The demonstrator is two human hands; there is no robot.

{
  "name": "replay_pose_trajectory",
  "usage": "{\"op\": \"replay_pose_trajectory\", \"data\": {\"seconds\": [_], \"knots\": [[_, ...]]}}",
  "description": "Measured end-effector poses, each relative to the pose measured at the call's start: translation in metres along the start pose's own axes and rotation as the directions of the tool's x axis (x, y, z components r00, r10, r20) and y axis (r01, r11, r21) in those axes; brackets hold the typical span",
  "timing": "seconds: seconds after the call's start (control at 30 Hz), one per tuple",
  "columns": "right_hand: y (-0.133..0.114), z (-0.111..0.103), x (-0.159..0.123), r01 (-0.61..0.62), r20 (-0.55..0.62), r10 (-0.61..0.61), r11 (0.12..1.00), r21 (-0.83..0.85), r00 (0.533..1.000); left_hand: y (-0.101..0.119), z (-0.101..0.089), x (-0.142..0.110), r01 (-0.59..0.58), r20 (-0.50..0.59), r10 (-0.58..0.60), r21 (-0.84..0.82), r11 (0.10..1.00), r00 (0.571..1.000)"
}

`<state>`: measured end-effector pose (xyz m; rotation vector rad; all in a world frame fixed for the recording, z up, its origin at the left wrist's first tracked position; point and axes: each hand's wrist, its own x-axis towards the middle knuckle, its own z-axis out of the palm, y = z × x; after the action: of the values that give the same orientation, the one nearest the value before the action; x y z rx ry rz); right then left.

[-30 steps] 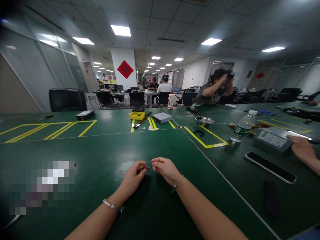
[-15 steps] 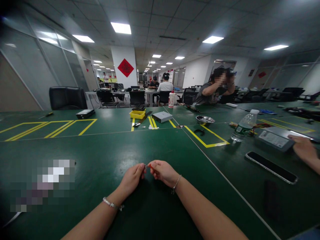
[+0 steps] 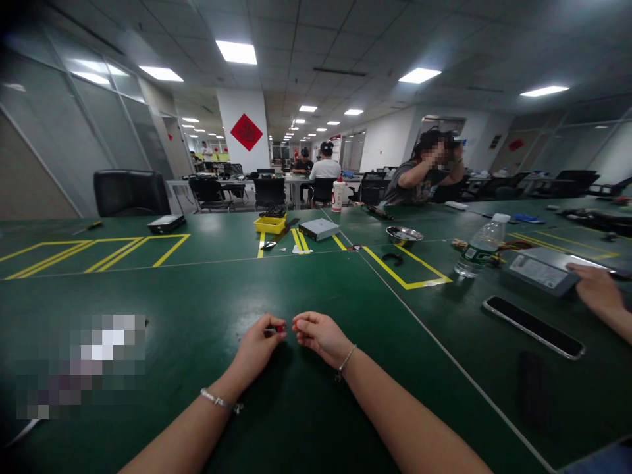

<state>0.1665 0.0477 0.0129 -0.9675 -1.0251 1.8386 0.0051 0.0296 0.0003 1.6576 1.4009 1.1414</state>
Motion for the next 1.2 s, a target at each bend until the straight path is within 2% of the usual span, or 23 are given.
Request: {"op": "replay_pose_trajectory", "data": {"seconds": [0.4, 0.67, 0.83, 1.0, 1.2], "knots": [[0.001, 0.001, 0.001, -0.003, 0.029, 0.005, 0.998, -0.067, 1.000, -0.008, 0.002, 0.003, -0.039, -0.021, 0.037, -0.097, 0.994, 0.999], [0.003, 0.000, 0.002, -0.001, -0.003, 0.001, 0.998, -0.056, 1.000, -0.009, 0.003, 0.004, -0.019, -0.029, 0.017, -0.083, 0.996, 0.999], [0.001, 0.010, -0.002, -0.005, -0.056, -0.001, 0.993, -0.120, 0.998, -0.002, 0.002, 0.001, 0.006, -0.075, -0.003, 0.040, 0.999, 0.997], [0.004, 0.020, -0.004, 0.071, -0.132, -0.101, 0.975, -0.212, 0.986, 0.005, 0.000, -0.002, 0.012, -0.121, 0.010, 0.180, 0.984, 0.993], [0.009, 0.027, -0.004, 0.139, -0.174, -0.187, 0.956, -0.257, 0.967, 0.009, 0.001, -0.004, -0.016, -0.127, 0.055, 0.289, 0.957, 0.990]]}}
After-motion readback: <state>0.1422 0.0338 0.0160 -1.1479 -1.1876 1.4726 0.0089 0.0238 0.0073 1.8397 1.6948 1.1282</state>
